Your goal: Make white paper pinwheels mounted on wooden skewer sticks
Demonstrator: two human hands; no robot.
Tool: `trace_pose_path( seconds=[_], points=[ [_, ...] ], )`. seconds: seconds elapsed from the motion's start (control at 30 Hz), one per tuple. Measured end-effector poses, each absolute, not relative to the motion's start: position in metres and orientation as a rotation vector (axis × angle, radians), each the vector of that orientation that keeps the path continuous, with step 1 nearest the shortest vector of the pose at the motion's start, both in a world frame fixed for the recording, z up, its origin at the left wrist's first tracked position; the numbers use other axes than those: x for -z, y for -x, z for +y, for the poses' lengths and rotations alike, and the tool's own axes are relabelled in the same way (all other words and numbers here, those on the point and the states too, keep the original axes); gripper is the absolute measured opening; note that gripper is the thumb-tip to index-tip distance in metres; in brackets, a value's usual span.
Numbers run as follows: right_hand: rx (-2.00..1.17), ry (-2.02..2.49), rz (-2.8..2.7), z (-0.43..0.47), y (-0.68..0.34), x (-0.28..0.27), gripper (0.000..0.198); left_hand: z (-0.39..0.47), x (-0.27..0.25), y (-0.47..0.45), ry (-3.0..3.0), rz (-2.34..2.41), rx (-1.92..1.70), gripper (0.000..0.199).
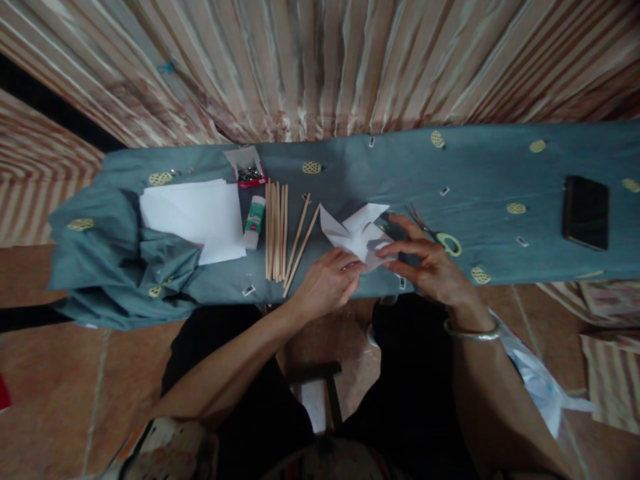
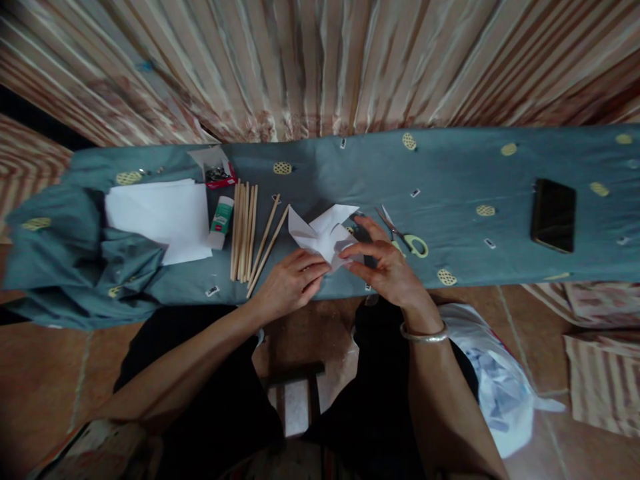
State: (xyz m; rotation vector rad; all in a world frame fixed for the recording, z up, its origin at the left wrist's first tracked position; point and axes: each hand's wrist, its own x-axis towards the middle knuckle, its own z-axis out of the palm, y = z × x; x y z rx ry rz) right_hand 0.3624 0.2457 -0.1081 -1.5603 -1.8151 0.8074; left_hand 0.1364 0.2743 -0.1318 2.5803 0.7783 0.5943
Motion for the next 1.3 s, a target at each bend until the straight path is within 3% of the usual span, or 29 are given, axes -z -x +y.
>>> trace_pose_path(
  seconds=[0.53,0.7,0.9,1.3],
  points=[
    [-0.806,1.553,-1.842,0.238,-0.365,0.107,0.009,0.275,0.128,-0.135,-2.686,0.738,-0.509,0.018],
    [-0.618,1.650,-1.741,0.242,-0.351,0.116,0.005,0.273,0.132,-0.137,-2.633,0.768,-0.583,0.016],
    [-0.378,1.730,-1.698,0.241,-0.338,0.124,0.008,0.272,0.136,-0.136,-2.531,0.809,-0.653,0.036],
    [-0.107,1.802,-1.821,0.236,-0.322,0.121,0.013,0.275,0.140,-0.140,-2.443,0.753,-0.744,0.022]
  ],
)
